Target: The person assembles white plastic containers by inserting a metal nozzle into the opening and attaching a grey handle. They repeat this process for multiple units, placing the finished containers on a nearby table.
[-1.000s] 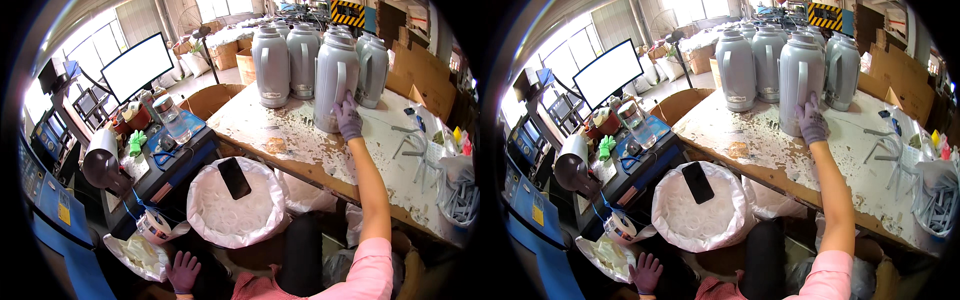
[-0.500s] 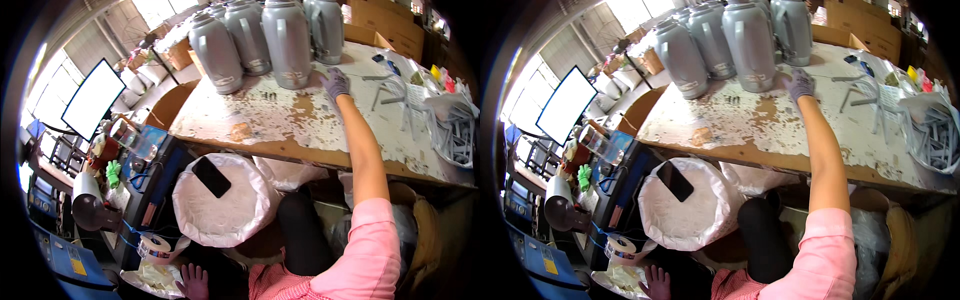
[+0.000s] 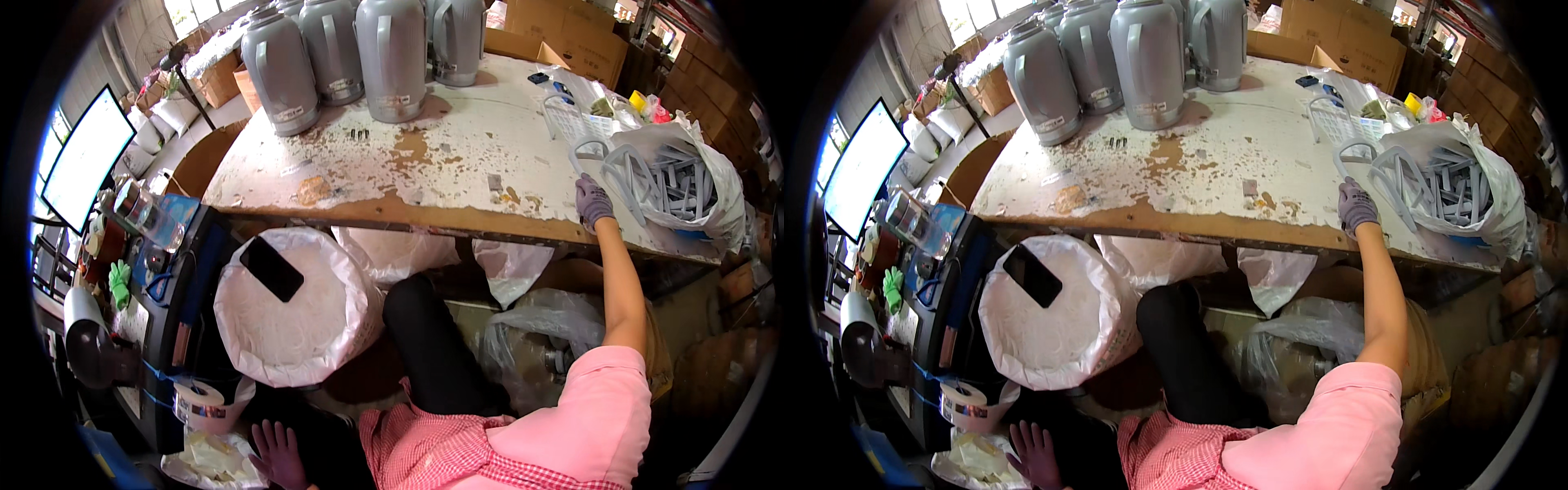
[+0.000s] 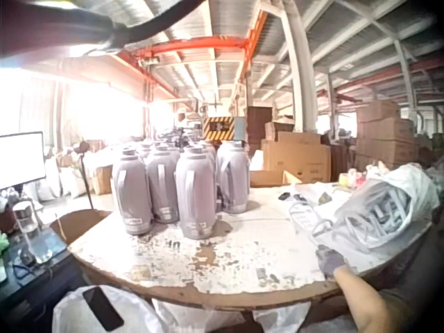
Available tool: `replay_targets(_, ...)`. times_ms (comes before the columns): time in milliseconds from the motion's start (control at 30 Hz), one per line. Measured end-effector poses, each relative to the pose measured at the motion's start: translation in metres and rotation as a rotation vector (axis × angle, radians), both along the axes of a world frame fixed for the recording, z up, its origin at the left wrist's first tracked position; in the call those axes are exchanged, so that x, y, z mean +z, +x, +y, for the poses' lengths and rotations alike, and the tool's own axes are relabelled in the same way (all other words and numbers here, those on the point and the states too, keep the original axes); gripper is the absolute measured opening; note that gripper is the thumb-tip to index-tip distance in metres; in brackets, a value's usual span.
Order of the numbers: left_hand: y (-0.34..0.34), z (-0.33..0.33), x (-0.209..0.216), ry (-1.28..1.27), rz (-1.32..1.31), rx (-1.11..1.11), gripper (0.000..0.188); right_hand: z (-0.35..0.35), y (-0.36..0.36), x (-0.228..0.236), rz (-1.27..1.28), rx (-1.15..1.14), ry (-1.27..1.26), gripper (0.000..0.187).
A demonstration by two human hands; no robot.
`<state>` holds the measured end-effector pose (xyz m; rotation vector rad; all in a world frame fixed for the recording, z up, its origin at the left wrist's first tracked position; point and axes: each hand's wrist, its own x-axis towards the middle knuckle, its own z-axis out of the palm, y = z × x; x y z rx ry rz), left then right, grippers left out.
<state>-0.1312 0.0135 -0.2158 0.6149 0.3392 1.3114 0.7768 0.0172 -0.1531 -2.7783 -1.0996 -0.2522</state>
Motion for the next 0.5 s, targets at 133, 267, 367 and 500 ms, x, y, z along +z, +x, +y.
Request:
replay_targets(133,-0.006,0.009,-0.01,0.149,0.025,-0.085,0.076,0.0,-0.077,0.049,-0.194,0.119,-0.017,0.041)
replay_targets(267,-0.004,-0.004,0.001,0.1,-0.119,0.043,0.083,0.06,-0.163,0.055,-0.323,0.623,0.347,0.045)
replay_targets(367,-0.02,-0.012,-0.001,0.082,-0.314,0.142,0.088,0.092,-0.276,0.072,-0.044,1.012,0.457,0.043)
replay_targets(500,-0.068,-0.065,-0.014,0.07,-0.479,0.46,0.081,0.11,-0.416,0.073,0.198,1.457,0.442,0.032)
